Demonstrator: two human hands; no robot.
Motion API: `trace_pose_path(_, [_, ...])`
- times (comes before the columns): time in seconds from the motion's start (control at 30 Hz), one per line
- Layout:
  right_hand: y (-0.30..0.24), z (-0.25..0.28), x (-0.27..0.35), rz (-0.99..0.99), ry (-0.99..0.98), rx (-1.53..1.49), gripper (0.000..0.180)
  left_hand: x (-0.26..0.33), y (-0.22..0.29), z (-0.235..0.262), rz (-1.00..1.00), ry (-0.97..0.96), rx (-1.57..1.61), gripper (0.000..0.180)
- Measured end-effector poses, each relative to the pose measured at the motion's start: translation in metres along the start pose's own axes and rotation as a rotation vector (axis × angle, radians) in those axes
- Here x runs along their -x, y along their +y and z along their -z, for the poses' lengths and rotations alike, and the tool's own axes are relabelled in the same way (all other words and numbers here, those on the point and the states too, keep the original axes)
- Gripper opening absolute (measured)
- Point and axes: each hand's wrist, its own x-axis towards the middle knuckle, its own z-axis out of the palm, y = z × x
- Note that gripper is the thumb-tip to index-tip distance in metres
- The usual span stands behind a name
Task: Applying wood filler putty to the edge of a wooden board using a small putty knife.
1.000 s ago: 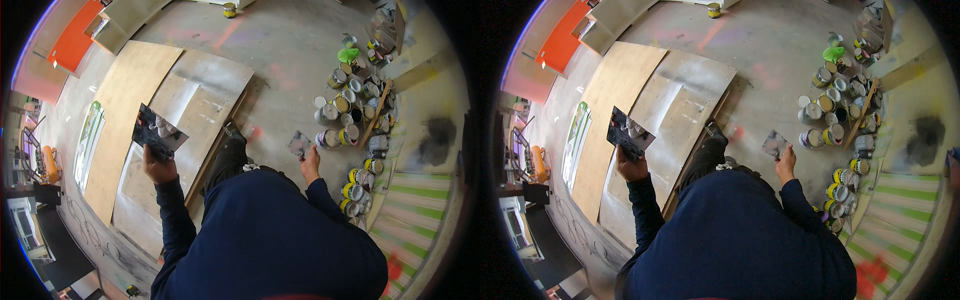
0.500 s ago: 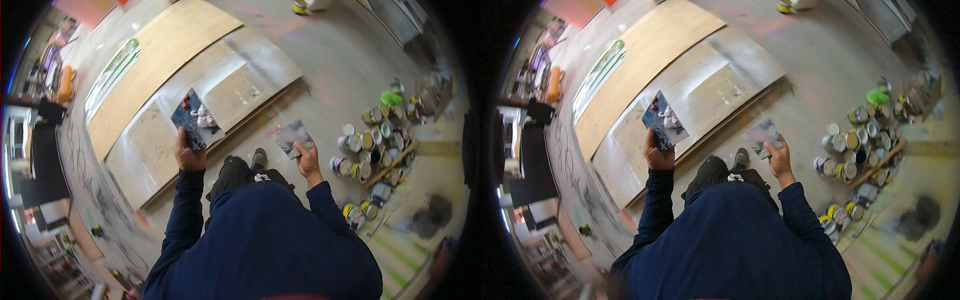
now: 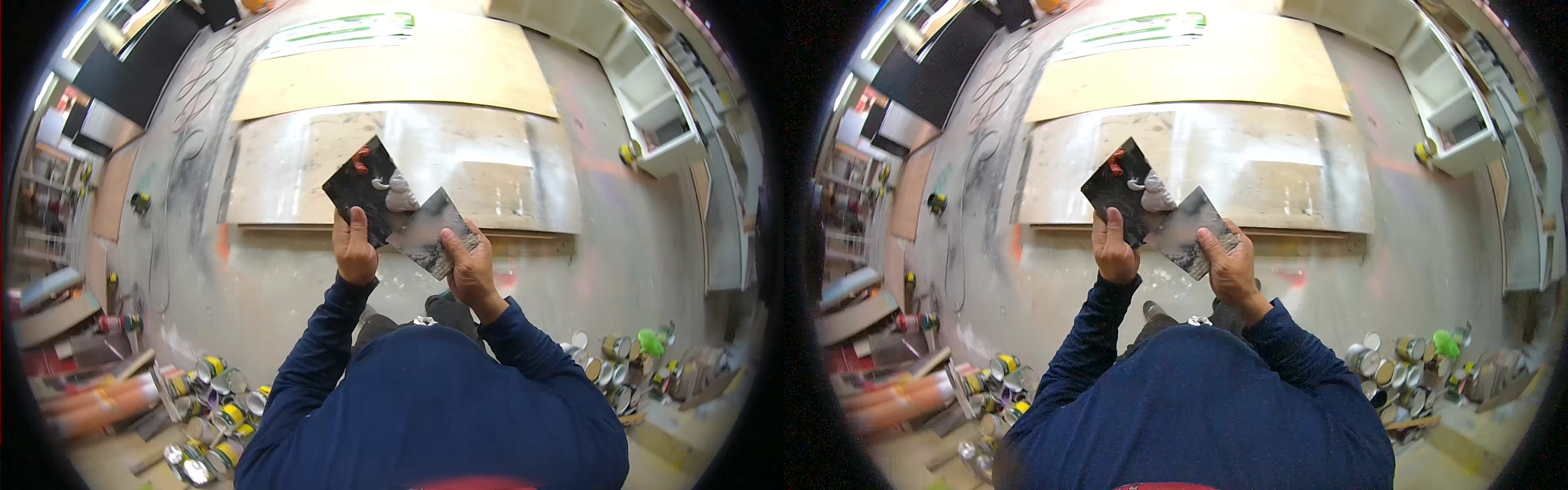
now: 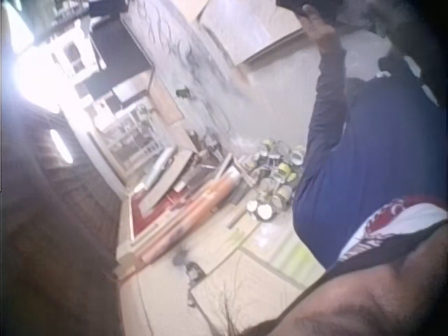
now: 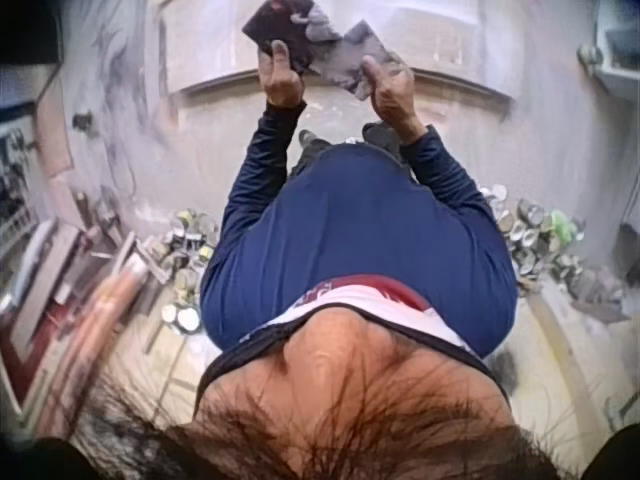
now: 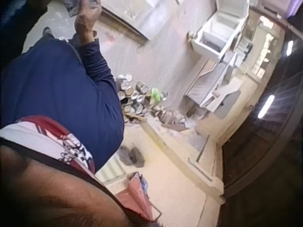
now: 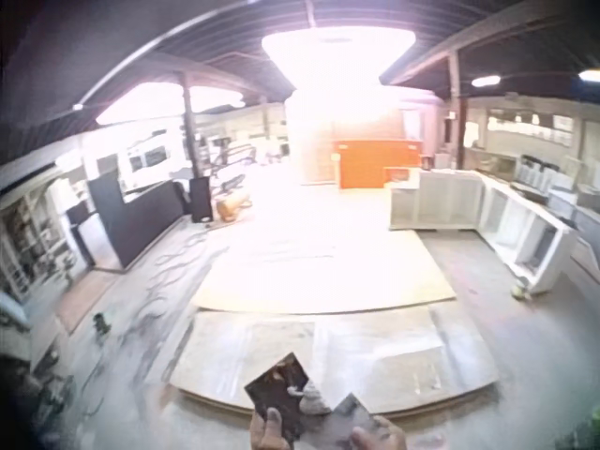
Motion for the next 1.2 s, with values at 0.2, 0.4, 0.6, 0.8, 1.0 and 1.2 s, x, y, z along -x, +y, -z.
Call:
trace_pose_path(0.2, [0.073,-0.083,0.014,-0.062,-0.053,-0.137,0.022,0.029,0.038,0.095,-0.203,0.024,-0.252,0.035])
trace_pose_path(0.4, [0.106,-0.151,0.013,-0.150,-0.154,-0.175,0.024,0.044,0.061,0.156,-0.253,0.067,-0.454,0.035])
trace_pose_path(0.6, [0.105,-0.189,0.004,-0.178,-0.280,-0.185,0.023,0.059,0.054,0.179,-0.238,0.106,-0.500,0.034])
trace_pose_path(0.8, [0.071,-0.201,-0.015,-0.171,-0.344,-0.243,0.023,0.066,0.051,0.181,-0.048,0.064,-0.636,0.033])
trace_pose_path(1.0, [0.052,-0.172,-0.033,0.932,-0.729,0.672,0.025,0.034,0.062,0.146,0.094,0.343,0.522,0.031])
trace_pose_path(1.2, [0.064,-0.151,-0.048,1.025,-1.005,0.912,0.054,0.022,0.063,0.112,-0.011,0.381,0.593,0.033])
